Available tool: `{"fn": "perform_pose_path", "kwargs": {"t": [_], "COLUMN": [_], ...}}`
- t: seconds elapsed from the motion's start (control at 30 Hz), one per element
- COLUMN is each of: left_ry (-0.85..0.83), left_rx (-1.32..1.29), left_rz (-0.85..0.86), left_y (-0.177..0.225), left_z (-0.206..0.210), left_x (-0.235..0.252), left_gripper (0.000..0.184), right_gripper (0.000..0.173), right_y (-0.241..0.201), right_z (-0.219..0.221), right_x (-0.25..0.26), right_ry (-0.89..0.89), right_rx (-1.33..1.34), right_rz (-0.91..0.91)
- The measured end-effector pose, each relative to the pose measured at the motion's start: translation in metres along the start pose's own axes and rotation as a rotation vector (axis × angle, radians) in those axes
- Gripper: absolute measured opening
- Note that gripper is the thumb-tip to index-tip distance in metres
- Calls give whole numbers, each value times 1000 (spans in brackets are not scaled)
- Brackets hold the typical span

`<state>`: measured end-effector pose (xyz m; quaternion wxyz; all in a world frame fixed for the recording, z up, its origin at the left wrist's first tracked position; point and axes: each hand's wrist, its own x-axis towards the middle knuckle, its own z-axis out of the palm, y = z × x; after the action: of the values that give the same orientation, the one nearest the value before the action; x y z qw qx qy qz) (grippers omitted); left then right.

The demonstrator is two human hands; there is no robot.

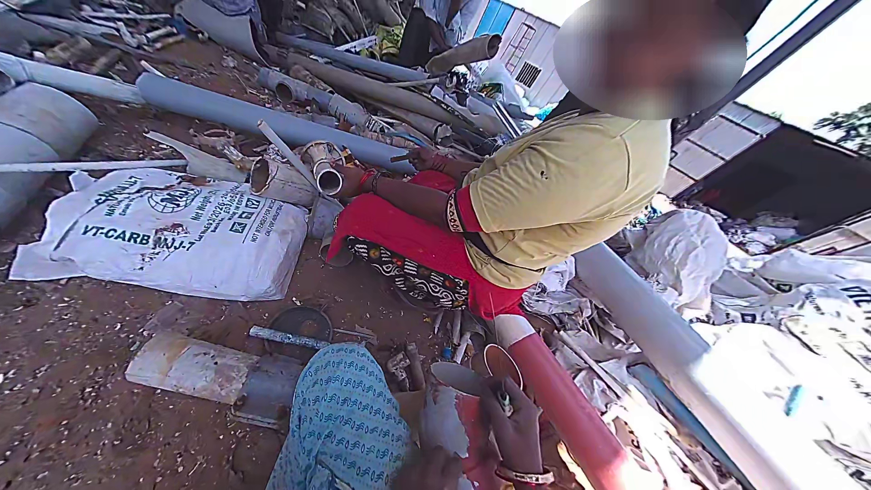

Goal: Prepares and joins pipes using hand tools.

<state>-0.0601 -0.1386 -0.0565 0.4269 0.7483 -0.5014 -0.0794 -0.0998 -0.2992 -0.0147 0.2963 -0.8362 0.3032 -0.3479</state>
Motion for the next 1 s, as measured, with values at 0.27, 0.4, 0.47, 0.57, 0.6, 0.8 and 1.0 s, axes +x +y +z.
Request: {"fn": "perform_pose_path", "kwargs": {"t": [0.27,0.4,0.47,0.57,0.6,0.8,1.0], "left_ry": [137,133,104,75,71,76,55], "left_rx": [48,40,-4,-73,-78,-30,-56], "left_rz": [114,124,55,-69,-91,11,9], "left_y": [-6,-9,-6,-4,-5,-9,-11], "left_z": [12,13,8,3,2,4,3], "left_x": [-2,-3,0,5,6,8,7], "left_gripper": [12,14,14,15,15,17,16], "right_gripper": [18,19,21,23,24,25,24], "right_y": [3,4,8,8,6,5,2], "right_z": [0,1,2,3,3,2,2], "right_x": [-2,-2,-2,-5,-6,-7,-7], "right_ry": [-21,-14,-8,3,6,-4,-20], "right_rx": [20,12,-9,-113,-145,-187,-186], "right_rz": [8,1,-22,-52,-60,-90,-57]}}
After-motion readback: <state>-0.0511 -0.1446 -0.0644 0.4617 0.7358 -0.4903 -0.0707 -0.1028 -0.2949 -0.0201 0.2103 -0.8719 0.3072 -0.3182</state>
